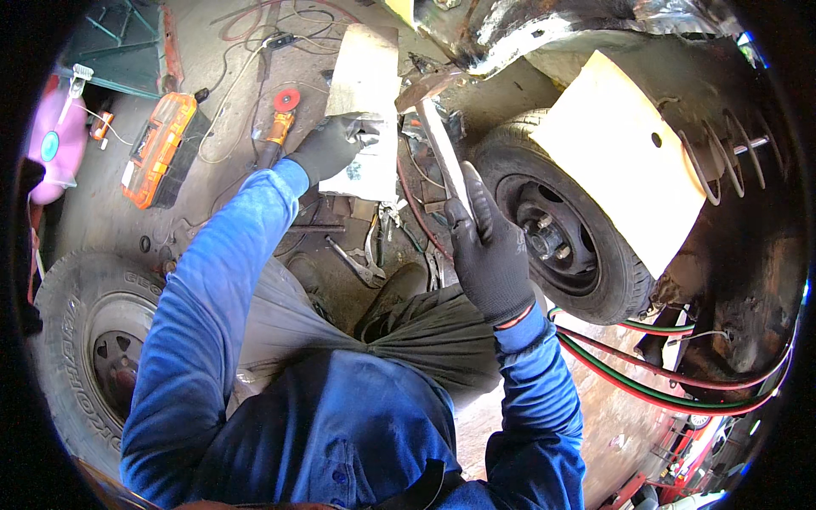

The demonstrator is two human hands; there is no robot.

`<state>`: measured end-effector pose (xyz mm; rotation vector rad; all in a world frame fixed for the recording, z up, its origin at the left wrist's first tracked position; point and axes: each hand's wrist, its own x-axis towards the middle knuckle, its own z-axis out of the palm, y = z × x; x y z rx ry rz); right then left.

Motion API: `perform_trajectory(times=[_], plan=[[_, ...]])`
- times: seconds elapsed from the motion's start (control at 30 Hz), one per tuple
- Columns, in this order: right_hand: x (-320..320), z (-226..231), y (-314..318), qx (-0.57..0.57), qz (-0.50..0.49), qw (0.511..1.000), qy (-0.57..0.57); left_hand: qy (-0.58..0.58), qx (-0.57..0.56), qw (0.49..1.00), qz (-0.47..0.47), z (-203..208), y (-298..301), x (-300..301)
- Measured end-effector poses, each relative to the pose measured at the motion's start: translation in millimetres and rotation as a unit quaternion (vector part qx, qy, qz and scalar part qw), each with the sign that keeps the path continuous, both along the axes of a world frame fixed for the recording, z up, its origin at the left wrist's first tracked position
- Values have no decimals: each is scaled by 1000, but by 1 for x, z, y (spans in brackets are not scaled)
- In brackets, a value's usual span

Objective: The person sits on the floor and repeatedly hammers a small rectangular metal sheet placed on a wooden block. They adjust the sheet's position several times and continue striking it with a hammer.

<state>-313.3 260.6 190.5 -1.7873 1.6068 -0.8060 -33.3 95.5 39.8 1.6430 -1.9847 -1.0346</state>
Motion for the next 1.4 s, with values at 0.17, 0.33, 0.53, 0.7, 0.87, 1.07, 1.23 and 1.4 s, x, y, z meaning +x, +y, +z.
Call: perform_trajectory(times=[0.17,0.33,0.53,0.7,0.87,1.07,1.23,1.4], plan=[[6,17,-1,-6,-5,999,-36,8,-40,999,-18,-4,-1,-3],[12,59,-1,-77,-55,990,-103,-39,-41,998,3,2,3,-18],[20,82,-3,-158,-138,955,-211,20,-71,997,-4,-1,0,-6],[16,69,-3,-84,-98,978,-163,-11,-67,998,-19,1,0,-9],[16,78,-7,-129,-65,966,-213,-84,-49,993,-61,13,-7,-22],[13,82,-8,-250,-123,948,-154,-63,-52,996,-42,12,-4,-24],[21,5,-14,-140,-16,987,79,-92,-145,978,-118,14,-2,-25],[14,-35,1,47,-78,993,-71,-67,-107,988,-95,23,2,-10]])
